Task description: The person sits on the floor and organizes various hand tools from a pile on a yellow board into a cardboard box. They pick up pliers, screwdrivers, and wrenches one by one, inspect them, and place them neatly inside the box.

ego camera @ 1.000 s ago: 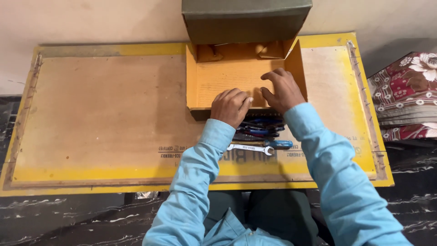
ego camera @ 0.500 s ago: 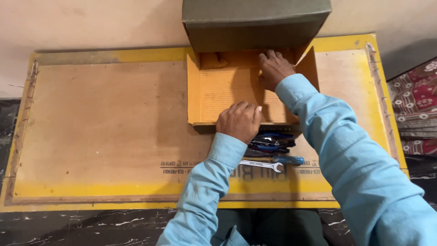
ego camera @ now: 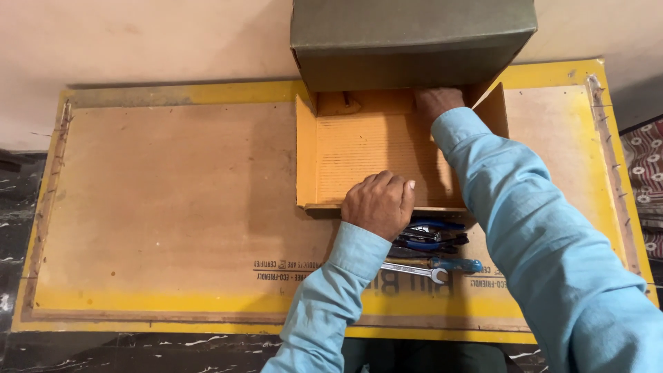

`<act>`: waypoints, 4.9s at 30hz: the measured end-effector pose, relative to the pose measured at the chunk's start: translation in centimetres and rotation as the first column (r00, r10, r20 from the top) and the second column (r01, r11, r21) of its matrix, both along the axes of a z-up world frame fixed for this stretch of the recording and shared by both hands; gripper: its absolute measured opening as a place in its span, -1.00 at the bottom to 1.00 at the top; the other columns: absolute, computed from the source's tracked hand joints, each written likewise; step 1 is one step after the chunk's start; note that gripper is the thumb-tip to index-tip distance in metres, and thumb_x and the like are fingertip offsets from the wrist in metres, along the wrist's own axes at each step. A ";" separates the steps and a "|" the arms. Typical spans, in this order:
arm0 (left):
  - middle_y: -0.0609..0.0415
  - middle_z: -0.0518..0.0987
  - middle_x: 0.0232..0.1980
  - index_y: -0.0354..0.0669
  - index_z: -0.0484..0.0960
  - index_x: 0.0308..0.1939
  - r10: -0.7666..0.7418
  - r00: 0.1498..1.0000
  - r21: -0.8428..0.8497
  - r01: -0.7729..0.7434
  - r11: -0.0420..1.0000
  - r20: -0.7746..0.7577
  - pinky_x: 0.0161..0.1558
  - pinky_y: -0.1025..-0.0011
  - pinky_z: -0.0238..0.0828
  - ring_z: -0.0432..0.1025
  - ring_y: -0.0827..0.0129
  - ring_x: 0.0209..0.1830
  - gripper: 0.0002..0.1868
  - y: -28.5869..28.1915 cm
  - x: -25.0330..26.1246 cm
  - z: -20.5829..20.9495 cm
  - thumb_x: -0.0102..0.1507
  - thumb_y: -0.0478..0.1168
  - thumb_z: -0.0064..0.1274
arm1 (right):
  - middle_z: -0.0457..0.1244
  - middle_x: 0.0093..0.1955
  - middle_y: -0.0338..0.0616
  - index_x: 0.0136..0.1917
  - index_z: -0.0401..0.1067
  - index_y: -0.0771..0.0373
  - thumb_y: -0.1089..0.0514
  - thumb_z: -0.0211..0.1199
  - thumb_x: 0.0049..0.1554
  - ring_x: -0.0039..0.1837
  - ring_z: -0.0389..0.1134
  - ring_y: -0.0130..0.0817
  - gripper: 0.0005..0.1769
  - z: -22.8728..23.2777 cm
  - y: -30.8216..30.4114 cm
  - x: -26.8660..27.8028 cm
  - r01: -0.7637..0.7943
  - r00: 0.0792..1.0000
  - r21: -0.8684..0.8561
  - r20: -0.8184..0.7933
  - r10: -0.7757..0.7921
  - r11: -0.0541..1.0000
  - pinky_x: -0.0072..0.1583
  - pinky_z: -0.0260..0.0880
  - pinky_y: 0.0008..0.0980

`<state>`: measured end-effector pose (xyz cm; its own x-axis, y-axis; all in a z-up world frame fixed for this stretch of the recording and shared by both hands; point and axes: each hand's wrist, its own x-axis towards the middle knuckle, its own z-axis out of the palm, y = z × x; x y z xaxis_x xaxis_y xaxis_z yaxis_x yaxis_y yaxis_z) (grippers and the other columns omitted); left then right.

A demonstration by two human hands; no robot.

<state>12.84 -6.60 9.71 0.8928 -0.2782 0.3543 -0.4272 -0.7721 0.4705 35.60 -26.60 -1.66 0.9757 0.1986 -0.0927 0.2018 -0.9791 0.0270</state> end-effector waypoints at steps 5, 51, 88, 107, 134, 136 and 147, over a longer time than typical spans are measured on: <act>-0.01 0.61 -0.41 -0.23 0.64 -0.40 0.003 1.000 -0.004 -0.003 1.000 0.024 -0.36 0.23 0.52 0.54 0.20 -0.43 -0.68 -0.1 0.1 -0.1 0.36 -0.14 -0.03 | 0.40 0.08 0.16 0.09 0.59 0.27 0.21 0.13 0.22 0.08 0.46 0.11 -0.73 -2.2 -0.5 0.7 -0.021 0.992 -0.008 0.128 0.022 1.000 0.00 0.52 -0.05; 0.00 0.65 -0.19 -0.23 0.66 -0.27 0.016 0.948 -0.390 0.115 0.913 0.317 -0.05 0.26 0.55 0.56 0.17 -0.13 -0.88 0.9 -2.9 1.1 0.31 -0.26 0.10 | 0.36 -0.13 0.02 -0.06 0.47 0.30 0.19 0.17 0.16 0.00 0.40 0.04 -0.85 16.7 2.1 -18.7 -0.291 0.940 0.339 0.278 0.200 0.894 -0.01 0.43 -0.01; -0.03 0.70 -0.07 -0.41 0.56 0.25 0.049 0.929 -0.713 -0.313 0.627 -0.366 -0.28 0.56 0.54 0.53 0.55 -0.32 -0.50 6.2 -13.3 -9.7 0.21 -0.41 0.20 | 0.29 -0.07 -0.12 -0.05 0.52 0.21 0.09 0.34 0.09 0.08 0.30 -0.10 -0.81 12.6 0.2 -36.4 -0.358 0.912 0.308 0.320 0.258 0.882 0.13 0.32 -0.13; 0.01 0.58 0.13 -0.19 0.61 0.18 0.211 0.939 -0.401 -0.309 0.863 -0.271 -0.07 0.29 0.57 0.54 0.22 -0.10 -0.50 5.5 -14.2 -8.5 0.13 -0.35 0.24 | 0.27 0.11 -0.04 0.10 0.50 0.25 0.11 0.41 0.04 0.21 0.28 -0.04 -0.63 10.4 0.7 -36.6 -0.302 0.920 0.334 0.347 0.181 0.893 0.23 0.32 -0.10; -0.12 0.35 0.40 -0.26 0.44 0.34 -0.010 0.999 0.126 0.004 0.992 0.041 0.36 0.09 0.25 0.25 -0.02 0.34 -0.06 4.1 -13.2 -6.5 -0.07 -0.12 0.50 | 0.18 0.22 0.14 0.33 0.28 0.39 -0.18 0.67 -0.39 0.29 0.21 0.06 0.16 10.7 3.4 -33.6 -0.259 0.964 0.094 0.085 0.252 0.961 0.23 0.29 -0.05; -0.12 0.36 0.39 -0.27 0.45 0.33 -0.015 1.000 0.107 0.013 0.994 0.023 0.35 0.11 0.27 0.26 -0.02 0.33 -0.08 4.4 -13.3 -6.6 -0.06 -0.11 0.50 | 0.17 0.24 0.16 0.32 0.28 0.40 -0.22 0.67 -0.36 0.32 0.19 0.07 0.16 11.0 3.6 -32.8 -0.237 0.971 0.042 0.015 0.237 0.971 0.26 0.28 -0.05; -0.15 0.37 0.29 -0.31 0.42 0.33 -0.016 0.999 0.146 0.022 0.989 -0.044 0.30 0.11 0.27 0.28 -0.01 0.25 -0.02 4.4 -12.9 -5.8 -0.09 -0.06 0.52 | 0.19 0.25 0.15 0.27 0.32 0.34 -0.14 0.64 -0.32 0.30 0.25 0.10 0.00 10.2 3.4 -32.0 -0.218 0.971 0.076 -0.084 0.224 0.973 0.27 0.31 0.00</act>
